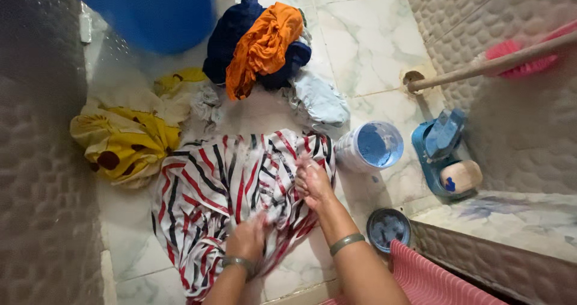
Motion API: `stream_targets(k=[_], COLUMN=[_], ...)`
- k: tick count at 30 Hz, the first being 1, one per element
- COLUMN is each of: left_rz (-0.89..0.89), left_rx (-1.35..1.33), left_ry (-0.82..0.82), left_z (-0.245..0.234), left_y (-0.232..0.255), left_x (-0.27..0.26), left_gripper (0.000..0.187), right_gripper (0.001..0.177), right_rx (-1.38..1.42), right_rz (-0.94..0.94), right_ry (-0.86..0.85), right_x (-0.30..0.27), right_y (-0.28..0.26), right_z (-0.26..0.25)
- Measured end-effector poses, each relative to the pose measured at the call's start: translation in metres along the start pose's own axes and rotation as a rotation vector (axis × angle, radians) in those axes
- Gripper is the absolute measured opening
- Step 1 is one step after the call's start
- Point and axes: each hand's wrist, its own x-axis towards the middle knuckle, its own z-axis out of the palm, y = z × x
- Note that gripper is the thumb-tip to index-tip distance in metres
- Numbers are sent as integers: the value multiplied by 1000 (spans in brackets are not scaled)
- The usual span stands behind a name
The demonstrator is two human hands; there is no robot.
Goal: The person hand washes several pieces of clothing on a tiled floor. They scrub an orange shirt and a striped shirt with soap, rinse them with water from a bucket, and wring them out.
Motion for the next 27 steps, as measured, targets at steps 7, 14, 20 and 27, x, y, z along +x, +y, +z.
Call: stream_targets(k=[7, 14, 20, 27], left_rz=[583, -363, -491, -99], left_rx=[-412, -243, 187, 328], left_ry=[492, -561, -84, -273], left_z=[-189, -265, -113, -25], left_y=[67, 65, 6, -55], left_x=[78, 55, 30, -17], left_gripper=[27, 73, 123, 98], right_gripper=[53, 19, 24, 66], right_rx=[197, 103, -623, -1747], right_rz=[-143, -189, -556, -789], right_ry=[8, 13, 198, -693], right_x=[17, 42, 18, -17], right_y=[-14, -27, 46, 99], right_z=[-26, -6, 78, 117])
